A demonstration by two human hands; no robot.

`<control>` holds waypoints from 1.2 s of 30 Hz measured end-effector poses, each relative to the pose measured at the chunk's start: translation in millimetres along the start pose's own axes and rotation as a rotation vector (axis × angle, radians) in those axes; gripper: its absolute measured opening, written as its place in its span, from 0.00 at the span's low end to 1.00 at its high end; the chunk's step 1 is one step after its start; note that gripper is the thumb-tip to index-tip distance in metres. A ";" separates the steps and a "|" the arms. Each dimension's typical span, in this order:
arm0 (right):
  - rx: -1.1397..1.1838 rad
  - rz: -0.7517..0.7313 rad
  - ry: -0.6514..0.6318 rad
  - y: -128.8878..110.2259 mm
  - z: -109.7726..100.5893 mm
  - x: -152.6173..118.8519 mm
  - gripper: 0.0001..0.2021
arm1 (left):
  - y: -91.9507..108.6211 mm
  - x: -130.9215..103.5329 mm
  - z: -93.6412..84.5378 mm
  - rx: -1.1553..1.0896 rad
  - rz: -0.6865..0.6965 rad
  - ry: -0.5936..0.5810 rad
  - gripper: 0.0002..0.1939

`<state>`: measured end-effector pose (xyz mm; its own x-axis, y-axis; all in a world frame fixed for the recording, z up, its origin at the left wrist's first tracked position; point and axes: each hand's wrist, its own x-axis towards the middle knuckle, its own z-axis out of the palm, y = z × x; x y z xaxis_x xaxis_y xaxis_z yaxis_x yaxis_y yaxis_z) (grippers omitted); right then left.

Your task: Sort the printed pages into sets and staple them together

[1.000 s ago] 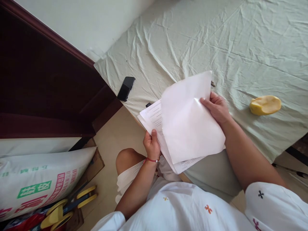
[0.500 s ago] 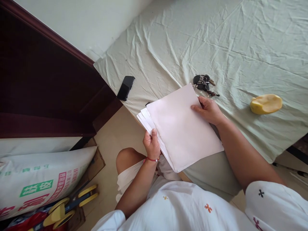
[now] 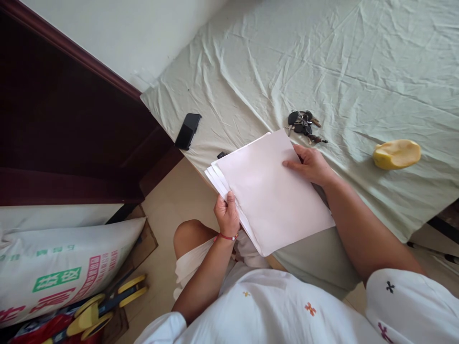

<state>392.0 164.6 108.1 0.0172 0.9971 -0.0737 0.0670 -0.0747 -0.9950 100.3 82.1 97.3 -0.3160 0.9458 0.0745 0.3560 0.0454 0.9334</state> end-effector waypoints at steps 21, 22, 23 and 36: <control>0.206 0.077 0.011 -2.5 1.6 -3.6 0.21 | -9.3 -6.1 -2.4 -0.132 -0.011 -0.052 0.24; 0.224 0.081 0.026 -2.3 1.9 -3.9 0.19 | -9.0 -6.1 -2.3 -0.131 -0.026 -0.046 0.25; 0.229 0.076 0.049 -2.0 2.3 -4.0 0.17 | -8.6 -6.1 -1.9 -0.136 -0.043 -0.039 0.26; 0.375 -0.010 0.387 -10.1 7.0 -2.4 0.16 | -2.6 -5.4 -1.2 -0.286 -0.066 -0.062 0.21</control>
<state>384.3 163.0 117.8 0.3893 0.9152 -0.1044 -0.2906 0.0145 -0.9567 100.0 76.4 94.9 -0.2730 0.9620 -0.0028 0.0716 0.0232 0.9972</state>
